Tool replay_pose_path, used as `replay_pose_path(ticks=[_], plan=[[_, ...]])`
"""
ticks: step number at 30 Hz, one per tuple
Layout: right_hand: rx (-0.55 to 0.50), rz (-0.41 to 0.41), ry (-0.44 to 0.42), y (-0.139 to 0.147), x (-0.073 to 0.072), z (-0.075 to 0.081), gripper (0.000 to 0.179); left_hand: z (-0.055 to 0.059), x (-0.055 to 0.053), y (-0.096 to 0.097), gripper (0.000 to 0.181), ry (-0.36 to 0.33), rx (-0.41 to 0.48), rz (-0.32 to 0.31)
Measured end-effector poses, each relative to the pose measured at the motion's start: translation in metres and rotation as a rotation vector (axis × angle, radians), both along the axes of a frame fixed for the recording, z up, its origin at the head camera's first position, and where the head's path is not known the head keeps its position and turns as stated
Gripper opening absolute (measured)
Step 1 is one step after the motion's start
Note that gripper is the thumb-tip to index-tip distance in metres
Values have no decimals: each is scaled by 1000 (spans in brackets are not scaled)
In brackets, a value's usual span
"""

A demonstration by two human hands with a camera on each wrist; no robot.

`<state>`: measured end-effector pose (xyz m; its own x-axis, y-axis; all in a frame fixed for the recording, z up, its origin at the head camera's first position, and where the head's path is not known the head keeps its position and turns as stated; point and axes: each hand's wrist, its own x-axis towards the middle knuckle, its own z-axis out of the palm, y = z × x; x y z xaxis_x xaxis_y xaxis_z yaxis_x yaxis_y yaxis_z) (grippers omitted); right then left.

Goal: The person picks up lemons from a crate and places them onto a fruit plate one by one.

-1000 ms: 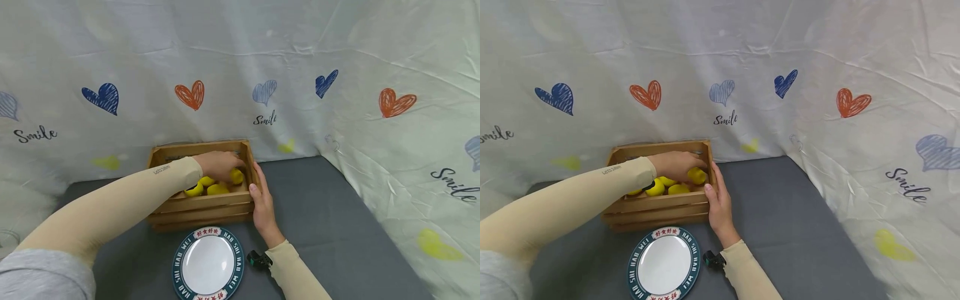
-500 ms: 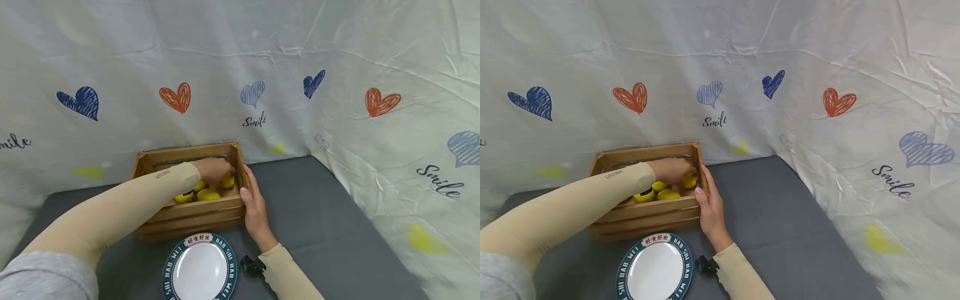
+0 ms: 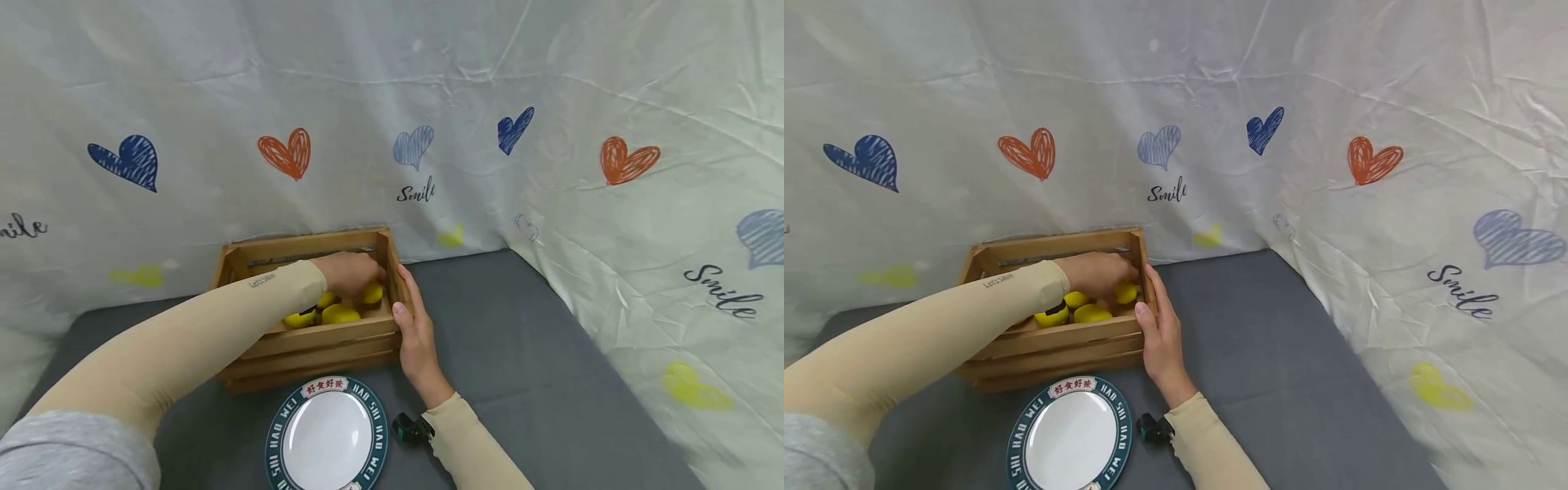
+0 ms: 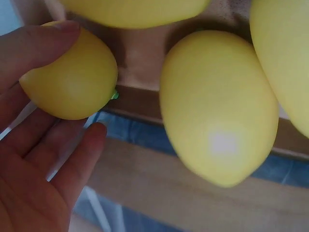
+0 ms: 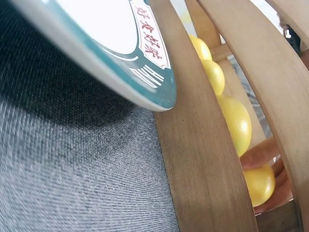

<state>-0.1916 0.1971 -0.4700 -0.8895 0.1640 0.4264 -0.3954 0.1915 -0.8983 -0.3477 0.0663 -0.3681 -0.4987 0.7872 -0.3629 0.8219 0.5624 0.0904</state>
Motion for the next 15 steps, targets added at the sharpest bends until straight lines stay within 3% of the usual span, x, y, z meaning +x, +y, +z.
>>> replay_pose_path(ticks=[7,15], plan=[[11,2,-35,-7,1,0,62,26,13,-27,63,6,93,71],[-19,-9,-35,-1,-1,-1,62,63,42,-59,61,111,183,52]])
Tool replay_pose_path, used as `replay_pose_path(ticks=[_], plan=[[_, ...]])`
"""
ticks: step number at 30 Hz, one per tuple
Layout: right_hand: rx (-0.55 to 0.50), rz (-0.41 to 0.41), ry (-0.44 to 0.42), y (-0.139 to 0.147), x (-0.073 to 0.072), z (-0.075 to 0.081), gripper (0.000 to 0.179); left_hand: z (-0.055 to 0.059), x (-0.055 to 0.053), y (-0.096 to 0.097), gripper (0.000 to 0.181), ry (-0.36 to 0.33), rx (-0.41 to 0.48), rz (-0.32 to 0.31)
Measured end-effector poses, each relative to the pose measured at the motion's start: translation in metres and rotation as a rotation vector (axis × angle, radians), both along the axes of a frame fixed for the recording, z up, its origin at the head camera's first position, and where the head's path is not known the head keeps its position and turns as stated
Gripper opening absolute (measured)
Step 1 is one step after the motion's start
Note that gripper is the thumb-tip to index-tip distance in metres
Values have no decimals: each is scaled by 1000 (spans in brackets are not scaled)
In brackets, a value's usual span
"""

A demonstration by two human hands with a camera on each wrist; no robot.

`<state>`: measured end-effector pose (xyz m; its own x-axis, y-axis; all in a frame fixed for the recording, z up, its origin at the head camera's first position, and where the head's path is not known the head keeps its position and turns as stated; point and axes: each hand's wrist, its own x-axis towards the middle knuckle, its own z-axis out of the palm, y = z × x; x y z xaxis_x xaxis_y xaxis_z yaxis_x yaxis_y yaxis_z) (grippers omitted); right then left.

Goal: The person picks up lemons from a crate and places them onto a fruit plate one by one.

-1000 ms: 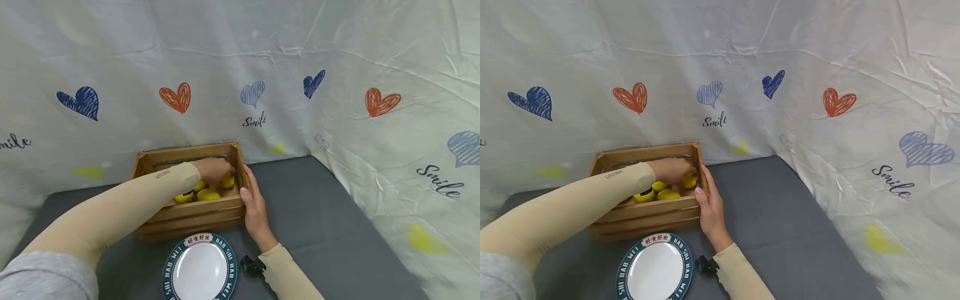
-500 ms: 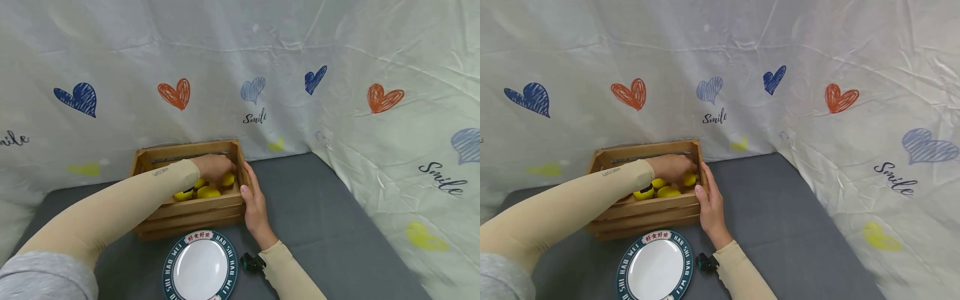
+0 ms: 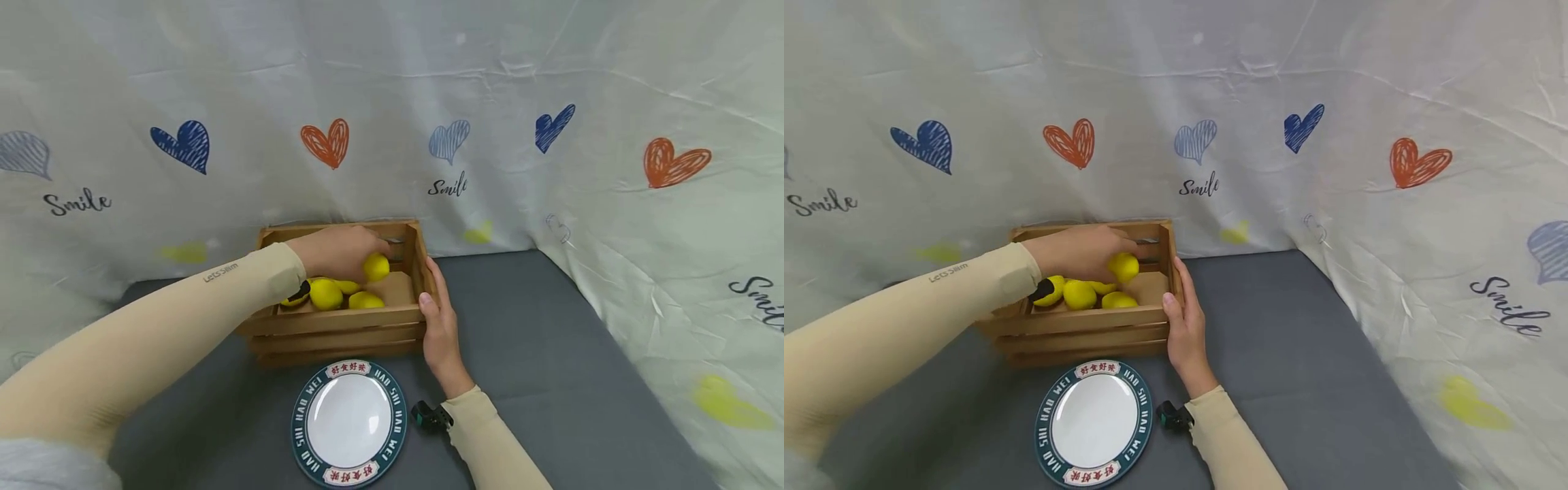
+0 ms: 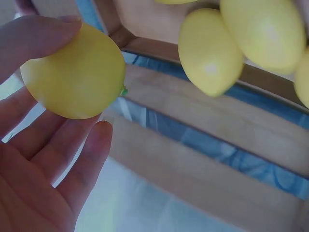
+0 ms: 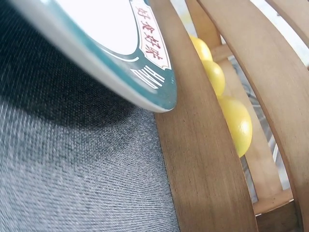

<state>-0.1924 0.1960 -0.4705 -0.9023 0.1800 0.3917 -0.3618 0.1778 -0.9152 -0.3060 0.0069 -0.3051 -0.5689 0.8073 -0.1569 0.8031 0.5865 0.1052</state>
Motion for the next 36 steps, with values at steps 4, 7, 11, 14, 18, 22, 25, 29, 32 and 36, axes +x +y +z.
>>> replay_pose_path(ticks=[4,7,11,14,18,22,25,29,32,36], plan=[[8,-6,2,-1,-1,0,63,13,17,-24,59,23,2,28],[8,-21,8,0,-1,-1,63,20,29,-39,60,38,-18,63],[8,-35,6,2,1,-3,63,26,46,-55,66,77,-42,106],[5,-31,-1,1,1,-2,63,30,61,-69,68,107,-38,127],[-1,-19,-6,-2,1,-1,64,35,83,-89,64,137,0,141],[1,-17,-7,-4,0,1,63,39,102,-103,62,149,29,119],[2,-21,-5,-2,0,1,63,40,112,-104,63,129,32,80],[5,-21,-9,-1,-1,2,63,39,125,-105,62,85,33,41],[5,-16,-8,-2,0,2,63,37,133,-103,64,65,21,8],[6,-7,-6,-4,0,2,63,29,144,-99,64,37,-1,-42]])
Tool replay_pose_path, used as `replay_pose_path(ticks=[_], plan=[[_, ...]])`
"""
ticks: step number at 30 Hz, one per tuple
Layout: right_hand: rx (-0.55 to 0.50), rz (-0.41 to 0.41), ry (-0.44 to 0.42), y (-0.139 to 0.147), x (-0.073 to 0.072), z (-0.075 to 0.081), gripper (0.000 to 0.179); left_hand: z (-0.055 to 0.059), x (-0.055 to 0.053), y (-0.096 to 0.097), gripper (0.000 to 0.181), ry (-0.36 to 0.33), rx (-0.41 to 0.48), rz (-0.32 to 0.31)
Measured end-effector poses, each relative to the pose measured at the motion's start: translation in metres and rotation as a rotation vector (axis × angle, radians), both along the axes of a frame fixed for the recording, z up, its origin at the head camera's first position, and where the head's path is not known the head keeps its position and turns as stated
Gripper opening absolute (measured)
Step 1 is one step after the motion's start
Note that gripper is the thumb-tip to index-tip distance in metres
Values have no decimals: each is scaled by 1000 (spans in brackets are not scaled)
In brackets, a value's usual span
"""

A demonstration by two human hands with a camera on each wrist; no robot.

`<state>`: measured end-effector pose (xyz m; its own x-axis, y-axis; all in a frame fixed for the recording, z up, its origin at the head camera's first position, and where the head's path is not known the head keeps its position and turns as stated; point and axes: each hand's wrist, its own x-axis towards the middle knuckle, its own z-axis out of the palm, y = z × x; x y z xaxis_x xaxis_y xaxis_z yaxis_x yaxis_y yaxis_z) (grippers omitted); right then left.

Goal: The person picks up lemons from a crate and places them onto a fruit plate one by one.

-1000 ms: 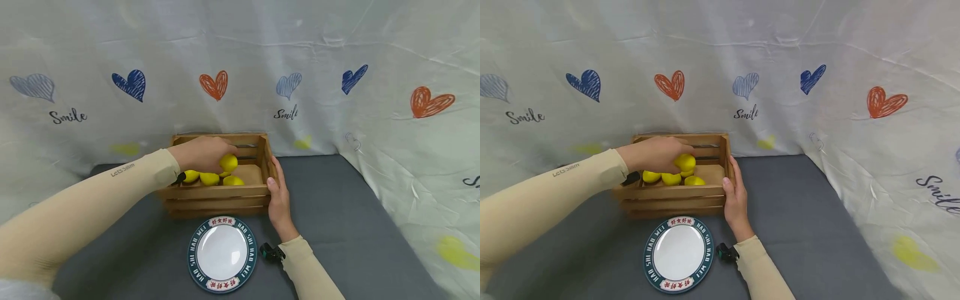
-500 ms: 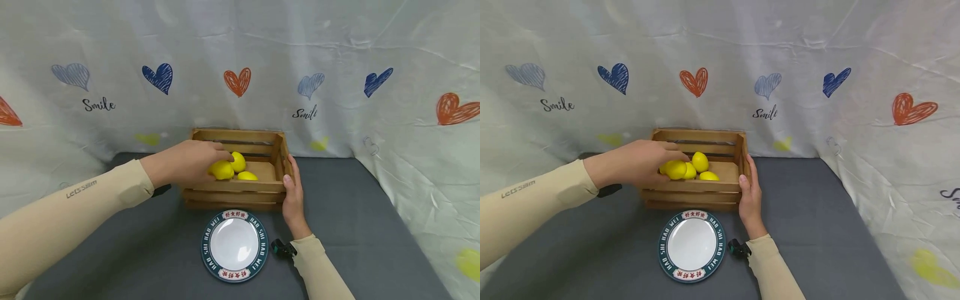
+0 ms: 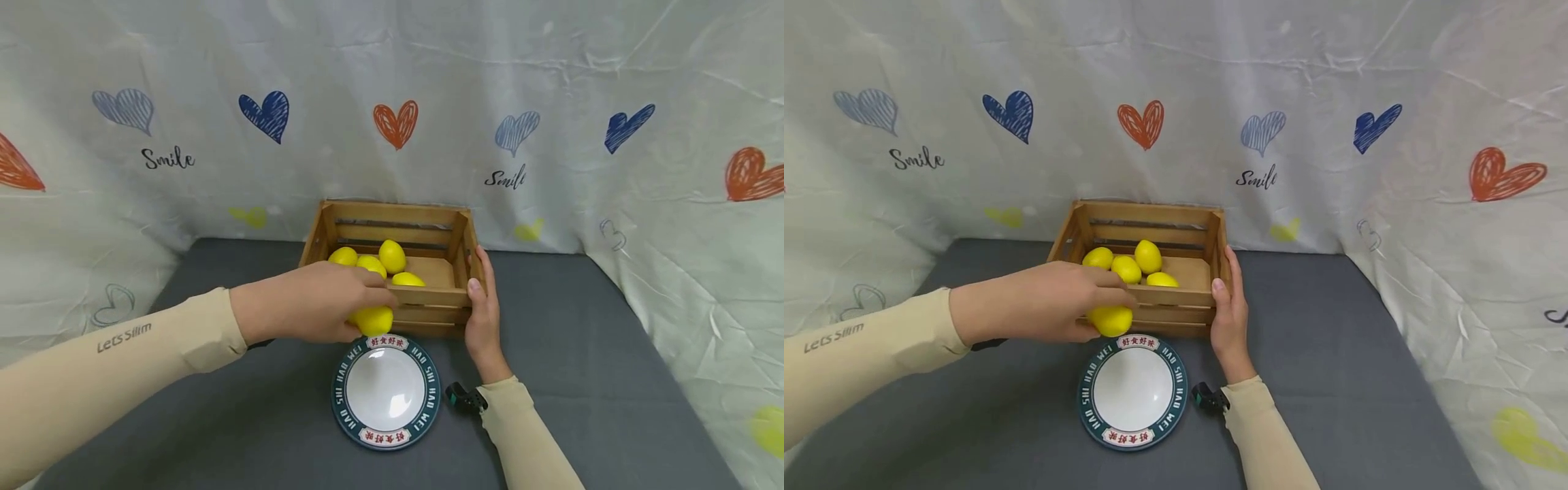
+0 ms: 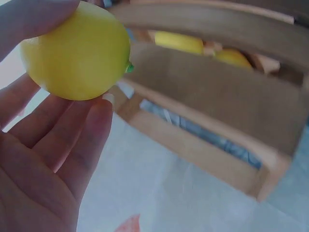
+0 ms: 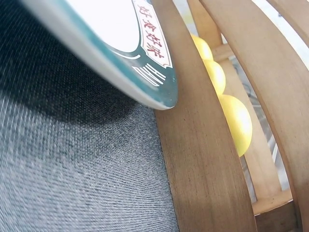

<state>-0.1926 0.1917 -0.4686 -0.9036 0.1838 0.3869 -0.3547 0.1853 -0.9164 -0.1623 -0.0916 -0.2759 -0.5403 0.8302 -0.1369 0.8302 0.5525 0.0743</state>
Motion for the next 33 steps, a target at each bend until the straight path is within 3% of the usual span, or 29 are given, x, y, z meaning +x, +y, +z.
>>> replay_pose_path(ticks=[4,10,17,23,33], plan=[[7,-6,2,3,0,0,63,-18,3,9,58,-30,-31,-62],[8,-6,8,4,1,1,63,-56,2,17,57,-86,-93,-83],[22,-8,9,2,-1,0,64,-94,-3,20,55,-56,-162,-85],[26,-18,16,2,-2,0,64,-107,-6,23,54,-65,-164,-83],[35,-16,0,2,-1,0,64,-114,-4,26,54,-64,-189,-69]])
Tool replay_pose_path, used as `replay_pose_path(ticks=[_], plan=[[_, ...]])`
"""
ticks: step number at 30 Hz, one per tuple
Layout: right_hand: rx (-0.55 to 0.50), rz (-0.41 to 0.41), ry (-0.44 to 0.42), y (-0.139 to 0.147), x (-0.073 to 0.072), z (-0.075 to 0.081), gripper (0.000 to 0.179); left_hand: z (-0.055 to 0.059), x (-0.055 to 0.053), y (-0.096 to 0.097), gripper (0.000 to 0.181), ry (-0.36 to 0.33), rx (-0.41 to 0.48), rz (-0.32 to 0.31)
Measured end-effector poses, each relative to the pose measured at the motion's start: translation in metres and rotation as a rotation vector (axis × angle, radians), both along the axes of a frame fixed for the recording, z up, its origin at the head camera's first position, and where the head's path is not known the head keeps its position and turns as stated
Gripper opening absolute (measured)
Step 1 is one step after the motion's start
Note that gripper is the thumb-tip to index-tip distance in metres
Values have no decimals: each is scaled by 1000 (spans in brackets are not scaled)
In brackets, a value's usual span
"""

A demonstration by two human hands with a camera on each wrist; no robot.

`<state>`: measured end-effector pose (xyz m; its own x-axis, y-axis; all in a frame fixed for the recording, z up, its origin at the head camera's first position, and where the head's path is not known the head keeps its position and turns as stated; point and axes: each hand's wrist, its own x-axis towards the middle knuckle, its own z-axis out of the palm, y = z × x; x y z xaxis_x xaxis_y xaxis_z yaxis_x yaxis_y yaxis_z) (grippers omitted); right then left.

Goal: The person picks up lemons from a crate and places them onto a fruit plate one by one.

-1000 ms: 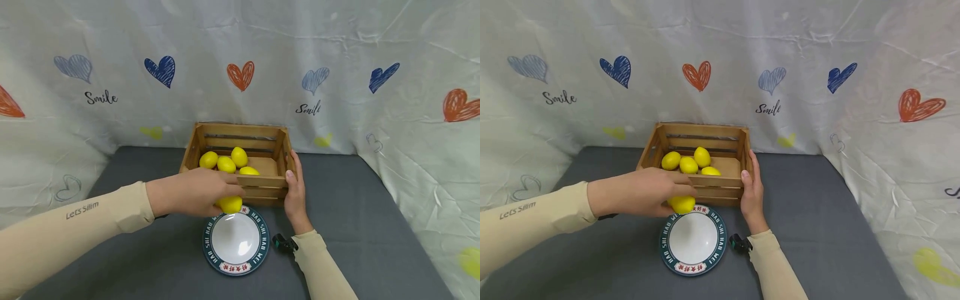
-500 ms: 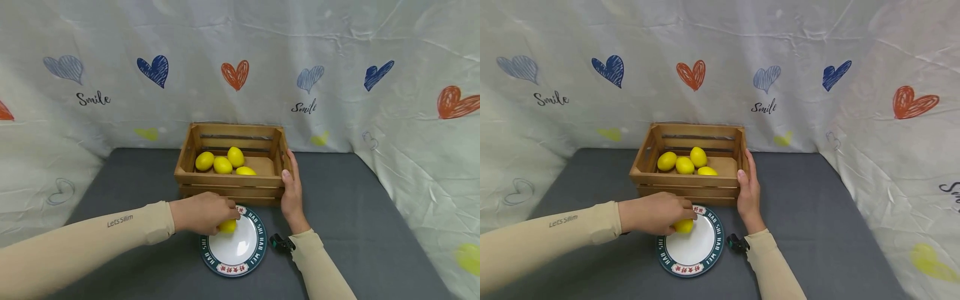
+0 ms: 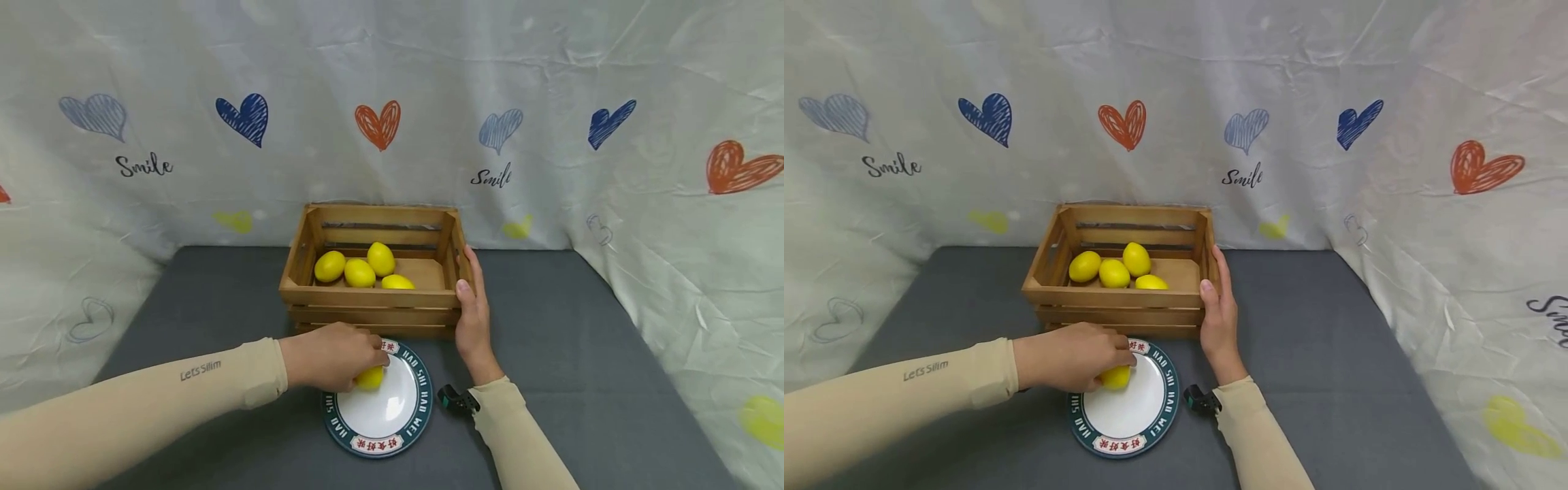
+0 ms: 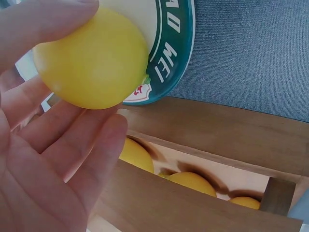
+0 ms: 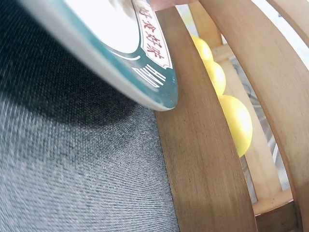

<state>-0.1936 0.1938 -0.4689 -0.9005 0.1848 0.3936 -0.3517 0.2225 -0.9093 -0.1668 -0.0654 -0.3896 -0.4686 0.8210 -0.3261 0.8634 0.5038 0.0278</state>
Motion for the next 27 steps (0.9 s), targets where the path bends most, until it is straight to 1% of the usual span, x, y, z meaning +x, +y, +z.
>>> replay_pose_path(ticks=[5,9,12,14,17,21,24,27], plan=[[3,-5,1,-1,1,-2,65,0,3,0,56,5,-11,8],[5,-3,14,-1,0,-1,65,1,3,1,57,6,-8,8],[2,-1,13,-1,1,0,64,4,3,1,58,7,0,2],[-2,-5,8,-1,2,0,65,10,3,2,60,5,1,-6],[-6,-6,1,-1,3,1,65,25,4,5,62,-31,15,-5],[-9,1,2,0,2,2,65,53,1,9,61,-115,77,23],[-12,3,3,0,2,2,64,75,-7,11,60,-154,130,36],[-24,13,1,-1,2,1,63,95,-17,11,59,-180,183,52]])
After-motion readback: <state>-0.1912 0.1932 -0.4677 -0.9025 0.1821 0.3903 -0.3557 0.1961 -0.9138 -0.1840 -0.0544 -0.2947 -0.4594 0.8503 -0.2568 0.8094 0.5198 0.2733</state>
